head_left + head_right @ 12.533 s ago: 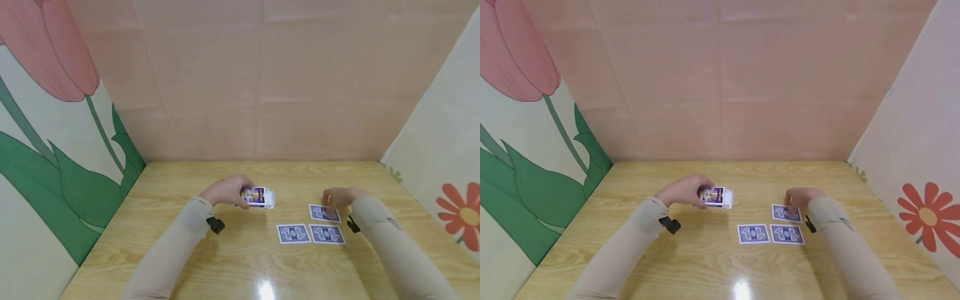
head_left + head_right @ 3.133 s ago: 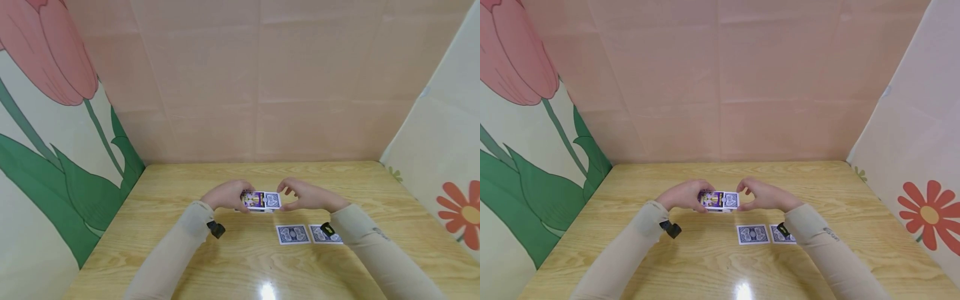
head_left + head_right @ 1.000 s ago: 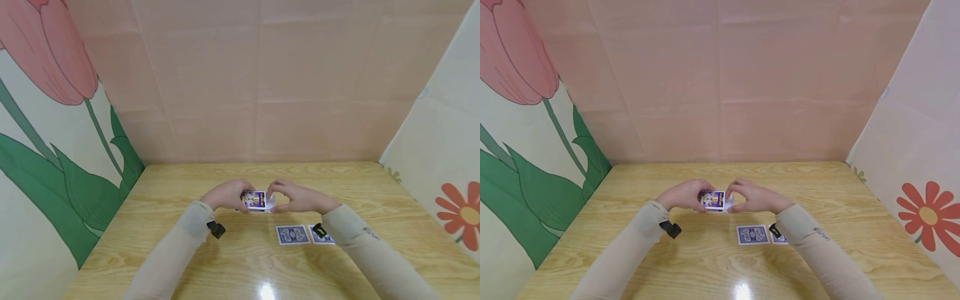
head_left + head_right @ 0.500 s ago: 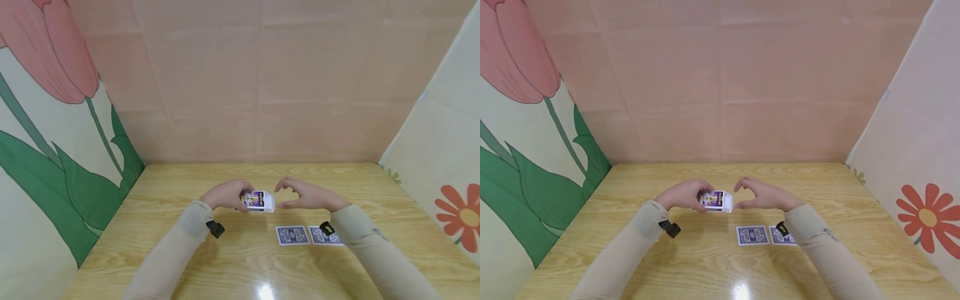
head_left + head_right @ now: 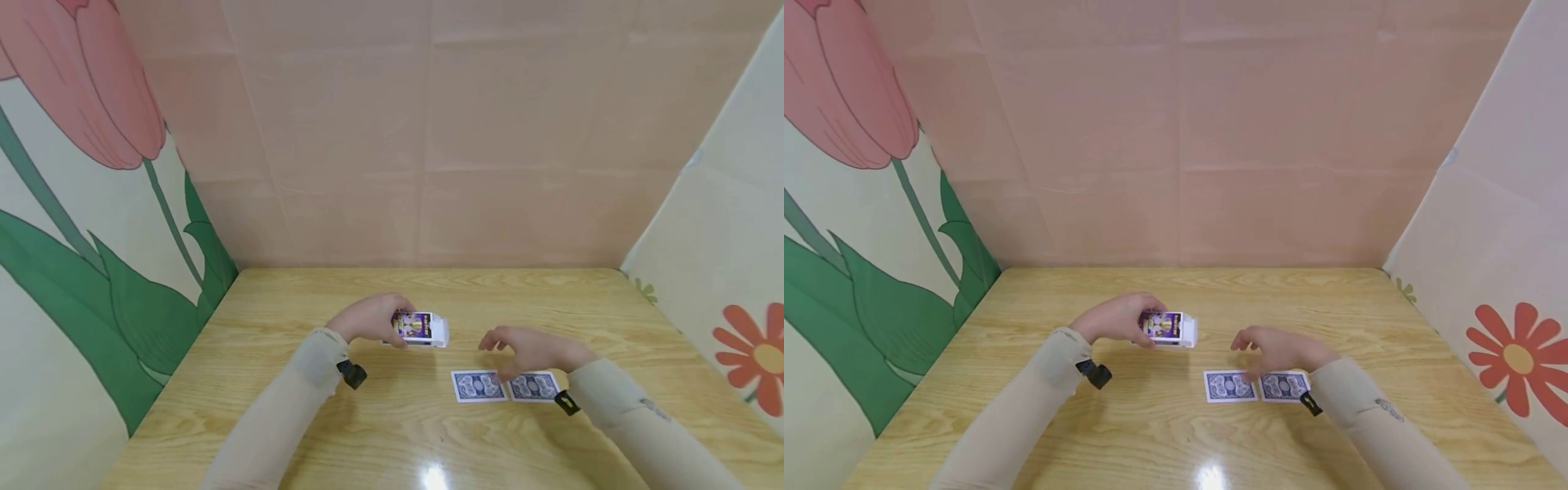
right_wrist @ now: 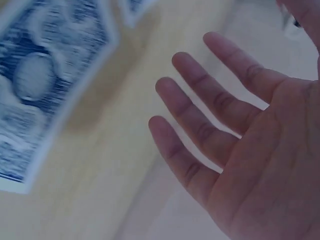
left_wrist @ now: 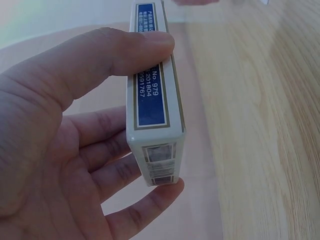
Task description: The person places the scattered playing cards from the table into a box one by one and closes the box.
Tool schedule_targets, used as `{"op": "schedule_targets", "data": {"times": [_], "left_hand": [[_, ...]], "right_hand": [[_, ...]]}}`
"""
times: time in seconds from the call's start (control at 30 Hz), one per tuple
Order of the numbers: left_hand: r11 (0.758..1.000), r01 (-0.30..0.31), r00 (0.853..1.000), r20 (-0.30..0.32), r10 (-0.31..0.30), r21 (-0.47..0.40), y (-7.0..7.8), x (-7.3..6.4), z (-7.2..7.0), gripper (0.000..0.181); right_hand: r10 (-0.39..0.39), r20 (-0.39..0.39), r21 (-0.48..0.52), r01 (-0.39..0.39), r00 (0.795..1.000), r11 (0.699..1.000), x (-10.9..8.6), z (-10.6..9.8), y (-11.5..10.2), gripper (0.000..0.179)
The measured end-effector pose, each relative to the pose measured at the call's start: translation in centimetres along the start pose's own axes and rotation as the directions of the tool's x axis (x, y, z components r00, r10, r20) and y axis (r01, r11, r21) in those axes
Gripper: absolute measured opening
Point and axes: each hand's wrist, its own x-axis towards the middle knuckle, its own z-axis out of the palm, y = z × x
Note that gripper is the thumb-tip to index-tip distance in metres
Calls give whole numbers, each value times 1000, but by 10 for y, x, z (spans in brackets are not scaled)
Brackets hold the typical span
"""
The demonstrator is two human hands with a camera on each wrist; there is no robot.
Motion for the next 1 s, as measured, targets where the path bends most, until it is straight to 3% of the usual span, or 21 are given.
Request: {"op": "schedule_targets", "data": {"times": [0.17, 0.47, 1.0], "left_hand": [[1000, 12, 1000, 7, -12, -10, 1, 0, 1, 60], [1000, 19, 1000, 6, -19, -3, 2, 1, 2, 61], [1000, 5, 1000, -3, -5, -2, 0, 0, 5, 61]], "right_hand": [[32, 24, -69, -30, 999, 997, -2, 17, 5, 59], [30, -31, -232, -36, 999, 972, 0, 32, 6, 53], [29, 11, -196, -27, 1000, 980, 2, 33, 5, 49]]}}
